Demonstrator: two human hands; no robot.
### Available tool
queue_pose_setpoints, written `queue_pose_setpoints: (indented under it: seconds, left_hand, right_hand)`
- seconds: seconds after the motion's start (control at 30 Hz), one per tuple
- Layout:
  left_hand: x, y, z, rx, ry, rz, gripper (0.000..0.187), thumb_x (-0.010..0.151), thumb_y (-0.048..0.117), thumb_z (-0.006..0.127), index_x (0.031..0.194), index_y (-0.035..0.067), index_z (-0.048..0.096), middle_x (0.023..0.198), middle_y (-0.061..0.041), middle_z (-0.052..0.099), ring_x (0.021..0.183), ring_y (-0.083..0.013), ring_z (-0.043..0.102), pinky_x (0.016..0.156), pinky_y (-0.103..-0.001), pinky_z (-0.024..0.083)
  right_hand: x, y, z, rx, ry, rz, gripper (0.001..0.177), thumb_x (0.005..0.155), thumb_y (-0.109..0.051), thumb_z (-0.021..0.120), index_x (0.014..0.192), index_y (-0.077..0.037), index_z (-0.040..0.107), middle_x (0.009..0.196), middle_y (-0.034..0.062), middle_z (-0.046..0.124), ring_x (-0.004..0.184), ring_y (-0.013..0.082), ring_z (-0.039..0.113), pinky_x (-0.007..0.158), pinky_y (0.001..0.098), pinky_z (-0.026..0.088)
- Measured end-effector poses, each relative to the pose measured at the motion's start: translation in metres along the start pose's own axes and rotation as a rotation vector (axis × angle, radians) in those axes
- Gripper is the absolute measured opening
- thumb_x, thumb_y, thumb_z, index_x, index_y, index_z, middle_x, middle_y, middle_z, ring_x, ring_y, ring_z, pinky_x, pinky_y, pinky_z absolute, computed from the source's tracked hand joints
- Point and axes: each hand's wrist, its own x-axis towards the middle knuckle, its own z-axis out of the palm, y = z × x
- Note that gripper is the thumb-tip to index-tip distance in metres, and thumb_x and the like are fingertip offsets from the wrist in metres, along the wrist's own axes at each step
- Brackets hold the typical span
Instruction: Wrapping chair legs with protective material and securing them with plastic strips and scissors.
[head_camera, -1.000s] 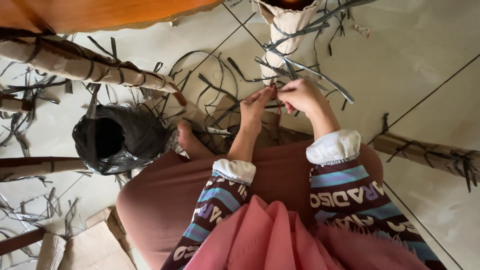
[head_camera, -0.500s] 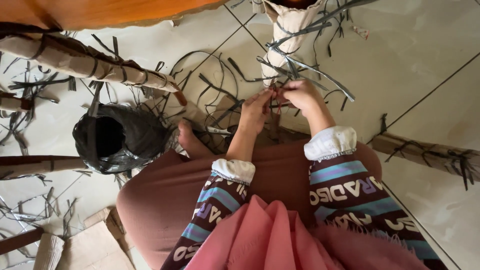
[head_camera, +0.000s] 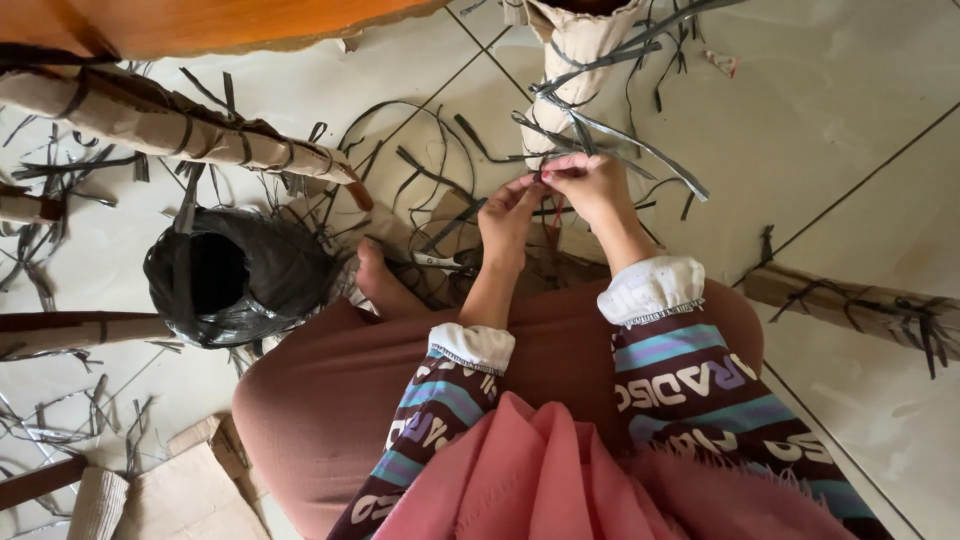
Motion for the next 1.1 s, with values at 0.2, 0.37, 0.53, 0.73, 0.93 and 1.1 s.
queue_pose_setpoints:
  seconds: [0.2,0.37,0.53,0.73,0.93,1.1]
  left_hand:
    - [-0.001,-0.009,-0.004,-0.125,0.009,0.031,0.022,0.091,0.023,0.076,0.109,0.010,0.081,0.086,-0.008,0.078,0.084,-0.0077,0.066,0.075,-0.028,0.055]
    - [-0.006,-0.001,-0.003,-0.116,0.007,0.070,0.021,0.093,0.018,0.076,0.110,0.006,0.079,0.085,-0.010,0.078,0.080,-0.0077,0.065,0.074,-0.027,0.057]
    - [-0.001,-0.011,-0.002,-0.114,-0.020,0.048,0.023,0.091,0.020,0.080,0.111,0.007,0.079,0.069,-0.004,0.071,0.060,-0.0040,0.058,0.056,-0.016,0.047]
    - [0.017,-0.033,-0.010,-0.122,-0.026,0.005,0.018,0.092,0.016,0.078,0.106,0.004,0.078,0.070,-0.007,0.073,0.052,-0.0059,0.052,0.048,-0.018,0.041]
    - [0.015,-0.032,-0.011,-0.131,-0.020,-0.038,0.016,0.093,0.009,0.070,0.105,0.003,0.079,0.066,-0.005,0.066,0.052,-0.0067,0.049,0.048,-0.020,0.040]
    - [-0.003,-0.008,-0.008,-0.061,-0.035,0.049,0.015,0.095,0.015,0.071,0.104,0.004,0.078,0.066,0.002,0.063,0.058,-0.0020,0.050,0.054,-0.016,0.040]
  right_hand:
    - [0.013,0.018,0.015,0.030,0.046,0.091,0.007,0.073,-0.031,0.076,0.077,-0.033,0.082,0.075,0.0021,0.075,0.081,0.0240,0.073,0.073,0.0308,0.055]
    - [0.002,0.005,0.003,0.064,0.021,0.033,0.019,0.070,-0.035,0.087,0.087,-0.028,0.083,0.083,0.0030,0.077,0.083,0.0189,0.073,0.075,0.0319,0.056]
    - [-0.006,-0.006,-0.007,-0.023,-0.027,-0.025,0.018,0.075,-0.034,0.085,0.092,-0.026,0.083,0.091,0.0062,0.078,0.092,0.0272,0.074,0.079,0.0401,0.058]
    - [-0.022,-0.035,-0.020,-0.099,-0.154,-0.061,0.020,0.084,-0.021,0.074,0.102,-0.022,0.082,0.098,0.0151,0.077,0.098,0.0371,0.073,0.082,0.0465,0.057]
    - [-0.019,-0.022,-0.015,-0.076,-0.176,-0.049,0.024,0.077,-0.026,0.082,0.101,-0.025,0.082,0.096,0.0113,0.078,0.092,0.0311,0.075,0.080,0.0418,0.058]
    - [-0.003,0.006,0.002,0.048,-0.091,0.015,0.024,0.070,-0.033,0.091,0.091,-0.024,0.083,0.083,0.0055,0.077,0.076,0.0203,0.074,0.067,0.0398,0.059]
